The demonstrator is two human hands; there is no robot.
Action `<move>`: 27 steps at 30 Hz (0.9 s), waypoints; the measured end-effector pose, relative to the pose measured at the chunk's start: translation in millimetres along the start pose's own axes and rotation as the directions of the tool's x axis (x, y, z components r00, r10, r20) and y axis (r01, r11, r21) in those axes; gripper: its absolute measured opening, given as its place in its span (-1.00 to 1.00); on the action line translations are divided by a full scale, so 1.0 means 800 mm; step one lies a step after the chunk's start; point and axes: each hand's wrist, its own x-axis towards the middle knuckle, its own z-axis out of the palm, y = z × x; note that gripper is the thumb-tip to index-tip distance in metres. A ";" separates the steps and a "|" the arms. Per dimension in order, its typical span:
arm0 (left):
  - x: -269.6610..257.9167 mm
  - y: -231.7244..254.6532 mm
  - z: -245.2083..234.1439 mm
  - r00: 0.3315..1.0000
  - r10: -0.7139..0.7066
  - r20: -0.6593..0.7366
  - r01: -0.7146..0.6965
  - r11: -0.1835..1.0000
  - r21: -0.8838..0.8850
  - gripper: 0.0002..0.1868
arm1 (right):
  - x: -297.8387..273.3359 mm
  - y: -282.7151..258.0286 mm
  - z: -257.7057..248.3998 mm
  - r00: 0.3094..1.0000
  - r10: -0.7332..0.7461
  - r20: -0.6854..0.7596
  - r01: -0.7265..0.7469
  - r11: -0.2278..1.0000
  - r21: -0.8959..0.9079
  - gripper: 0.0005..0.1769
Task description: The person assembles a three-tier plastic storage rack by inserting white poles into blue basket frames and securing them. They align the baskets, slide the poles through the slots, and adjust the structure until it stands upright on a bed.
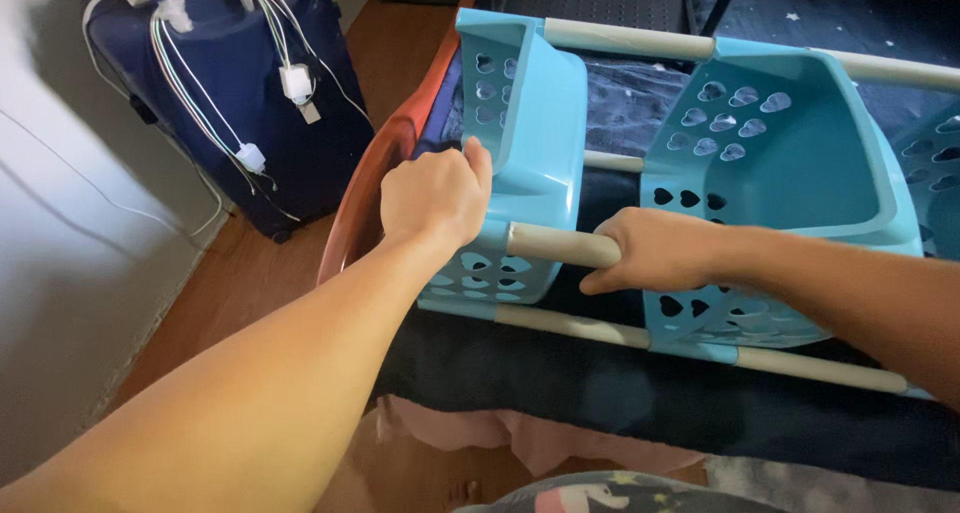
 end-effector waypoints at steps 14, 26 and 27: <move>0.002 -0.008 -0.005 0.998 0.017 -0.066 -0.016 1.000 0.004 -0.26 | -0.055 0.068 -0.014 0.736 0.179 -0.652 -0.288 0.956 -0.062 -0.23; -0.003 -0.003 -0.011 0.999 -0.034 -0.013 0.034 0.999 -0.002 -0.22 | -0.019 0.235 -0.082 0.617 0.777 -0.125 -0.316 0.390 0.865 -0.19; -0.002 -0.002 -0.007 0.999 -0.045 0.011 0.045 0.999 0.003 -0.22 | -0.026 0.242 -0.084 0.603 0.787 -0.130 -0.330 0.395 0.857 -0.21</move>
